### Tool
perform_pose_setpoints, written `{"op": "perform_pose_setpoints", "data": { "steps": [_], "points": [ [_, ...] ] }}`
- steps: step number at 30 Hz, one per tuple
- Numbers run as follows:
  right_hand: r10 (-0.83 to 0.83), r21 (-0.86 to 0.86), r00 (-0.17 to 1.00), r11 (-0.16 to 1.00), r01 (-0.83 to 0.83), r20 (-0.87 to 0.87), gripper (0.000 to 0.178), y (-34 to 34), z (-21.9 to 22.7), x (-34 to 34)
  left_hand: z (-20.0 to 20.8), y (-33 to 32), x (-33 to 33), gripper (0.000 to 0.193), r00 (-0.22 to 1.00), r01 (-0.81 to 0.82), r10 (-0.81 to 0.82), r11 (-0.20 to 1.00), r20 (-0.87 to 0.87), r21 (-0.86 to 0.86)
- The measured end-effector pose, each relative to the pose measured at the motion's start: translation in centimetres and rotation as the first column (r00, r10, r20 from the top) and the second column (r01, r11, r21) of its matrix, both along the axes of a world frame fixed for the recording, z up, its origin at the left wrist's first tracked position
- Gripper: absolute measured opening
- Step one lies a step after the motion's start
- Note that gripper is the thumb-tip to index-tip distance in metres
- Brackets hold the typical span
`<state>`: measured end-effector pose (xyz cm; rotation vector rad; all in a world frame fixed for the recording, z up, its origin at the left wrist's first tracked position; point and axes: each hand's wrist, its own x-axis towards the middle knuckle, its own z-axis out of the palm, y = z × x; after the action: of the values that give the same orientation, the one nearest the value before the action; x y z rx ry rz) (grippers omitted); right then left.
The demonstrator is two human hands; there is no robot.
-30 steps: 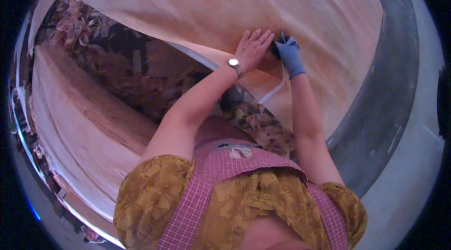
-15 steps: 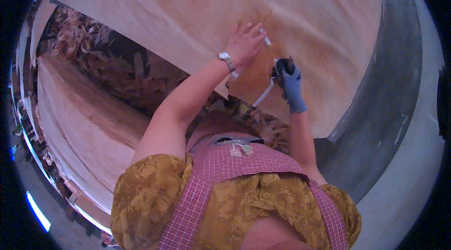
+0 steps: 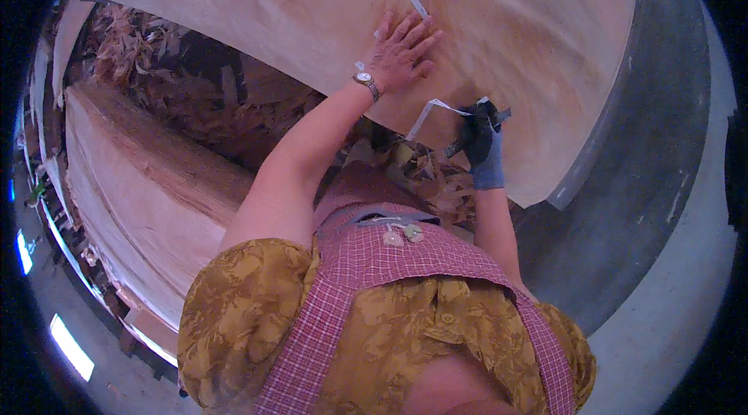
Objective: The person applies tape to various thin wood veneer sheets and removes a damaged section to patch it with a new piece of veneer.
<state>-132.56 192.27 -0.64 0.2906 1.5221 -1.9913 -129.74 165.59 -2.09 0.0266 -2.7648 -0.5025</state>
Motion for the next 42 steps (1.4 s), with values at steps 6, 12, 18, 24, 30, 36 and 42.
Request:
{"op": "perform_pose_setpoints", "data": {
  "steps": [6, 12, 18, 24, 30, 36, 42],
  "points": [
    [-0.088, -0.06, 0.995, 0.994, 0.09, 0.038, 0.009, 4.6, -1.7, 1.9, -0.8, 0.1, 0.0, 0.059, 1.0, -0.007, 0.008, 0.995, 0.004, -0.095],
    [0.099, 0.314, 0.897, 0.948, 0.046, -0.43, 0.009, 12.3, -4.6, 4.9, -1.2, 0.3, -0.1, 0.058, 1.0, -0.007, 0.007, 0.996, 0.001, -0.089],
    [-0.136, -0.188, 0.957, 0.964, 0.187, 0.255, 0.011, 17.4, -3.0, 6.8, -0.7, 0.5, 0.0, 0.058, 1.0, -0.012, 0.015, 0.993, 0.026, -0.114],
    [-0.273, 0.172, 0.951, 0.953, 0.247, 0.144, 0.015, 22.2, 0.8, 7.5, -0.3, 0.1, 0.1, 0.061, 0.999, -0.009, 0.015, 0.992, 0.052, -0.125],
    [0.326, 0.545, 0.938, 0.811, -0.214, -0.116, 0.022, 16.2, 15.4, 4.4, 4.4, 3.5, 4.9, 0.054, 0.958, -0.207, 0.25, 0.943, -0.142, 0.26],
    [0.596, 0.384, 0.73, 0.794, -0.472, -0.336, 0.025, 5.6, 17.5, 6.8, 12.2, 13.2, 14.7, 0.018, 0.997, -0.068, -0.046, -0.074, 0.065, 0.995],
    [0.711, 0.464, 0.535, 0.703, -0.539, -0.455, 0.039, -1.4, 21.8, 7.7, 20.2, 8.3, 17.2, 0.017, 0.995, 0.021, 0.093, 0.094, -0.029, 0.995]
  ]
}}
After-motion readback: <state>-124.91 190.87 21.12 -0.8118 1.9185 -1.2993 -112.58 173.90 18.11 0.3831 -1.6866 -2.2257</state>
